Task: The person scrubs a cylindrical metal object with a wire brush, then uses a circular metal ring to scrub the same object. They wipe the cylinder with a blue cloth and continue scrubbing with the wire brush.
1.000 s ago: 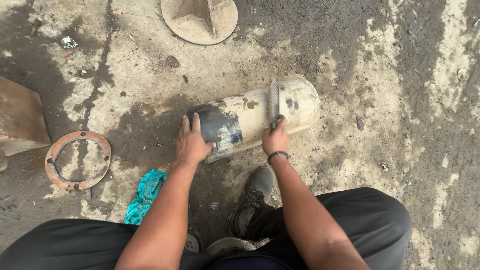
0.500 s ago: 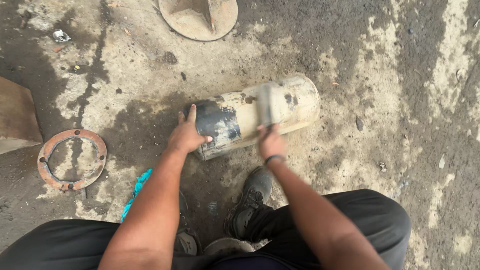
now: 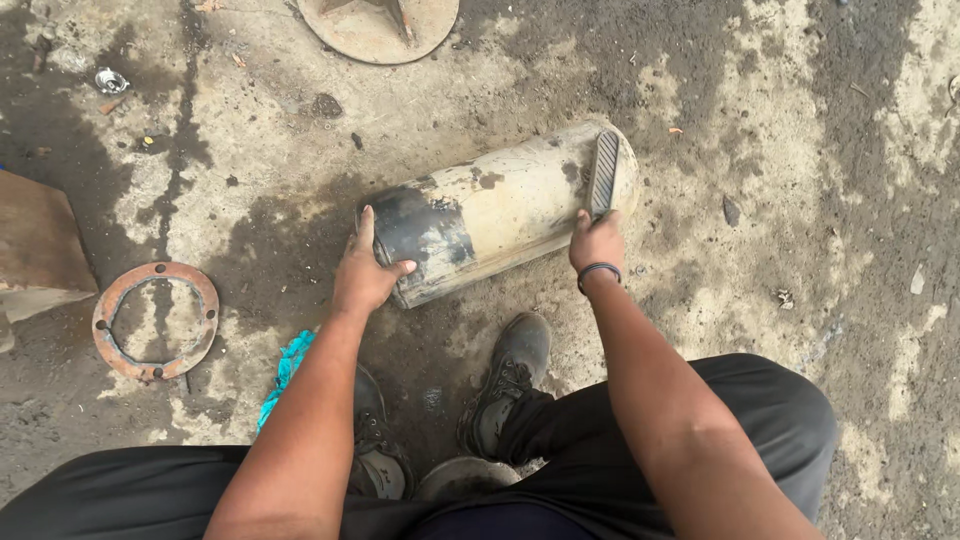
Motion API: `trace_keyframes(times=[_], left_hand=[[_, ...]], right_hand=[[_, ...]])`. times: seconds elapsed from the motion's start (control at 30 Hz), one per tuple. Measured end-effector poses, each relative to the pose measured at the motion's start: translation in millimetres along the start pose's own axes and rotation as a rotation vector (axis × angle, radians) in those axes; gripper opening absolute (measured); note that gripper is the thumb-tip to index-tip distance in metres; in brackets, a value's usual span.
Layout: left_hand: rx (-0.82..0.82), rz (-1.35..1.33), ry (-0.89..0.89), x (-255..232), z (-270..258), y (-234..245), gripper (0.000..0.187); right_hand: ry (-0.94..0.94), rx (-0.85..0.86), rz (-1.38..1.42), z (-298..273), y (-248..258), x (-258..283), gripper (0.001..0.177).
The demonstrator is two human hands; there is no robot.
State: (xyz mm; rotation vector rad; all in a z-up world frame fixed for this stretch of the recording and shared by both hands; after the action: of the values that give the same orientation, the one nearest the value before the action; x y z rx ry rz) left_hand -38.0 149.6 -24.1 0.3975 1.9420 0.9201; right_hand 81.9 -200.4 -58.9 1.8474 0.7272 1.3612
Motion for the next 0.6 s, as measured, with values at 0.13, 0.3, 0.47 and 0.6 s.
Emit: trace_keyframes(times=[0.13, 0.3, 0.47, 0.6], left_hand=[[-0.005, 0.039, 0.025, 0.1, 0.0, -1.9, 0.121], [0.015, 0.041, 0.093, -4.2, 1.4, -1.4, 0.120], [0.010, 0.061, 0.085, -6.8, -3.6, -1.0, 0.119], [0.012, 0.033, 0.111, -8.0, -4.2, -1.8, 0.119]], right_hand=[[0.225, 0.108, -0.130, -61.9, -41.9, 33.0, 0.052], [0.282, 0.501, -0.094, -115.3, -65.8, 74.3, 0.047], [0.036, 0.219, -0.075, -36.3, -1.7, 35.4, 0.043], [-0.008, 0.037, 0.083, -27.0, 0.7, 30.5, 0.050]])
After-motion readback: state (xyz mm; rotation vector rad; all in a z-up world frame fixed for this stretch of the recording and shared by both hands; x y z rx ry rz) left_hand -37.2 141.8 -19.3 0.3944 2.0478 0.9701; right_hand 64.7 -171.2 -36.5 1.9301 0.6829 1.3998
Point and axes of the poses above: each hand's wrist, its own z-axis towards the middle knuckle, its own y-axis out of the back of the hand, x = y × z, the point moved 2 cm from there along z, towards the middle knuckle, and after that the axes turned 7 degrees about y, right-handed, at the moved point
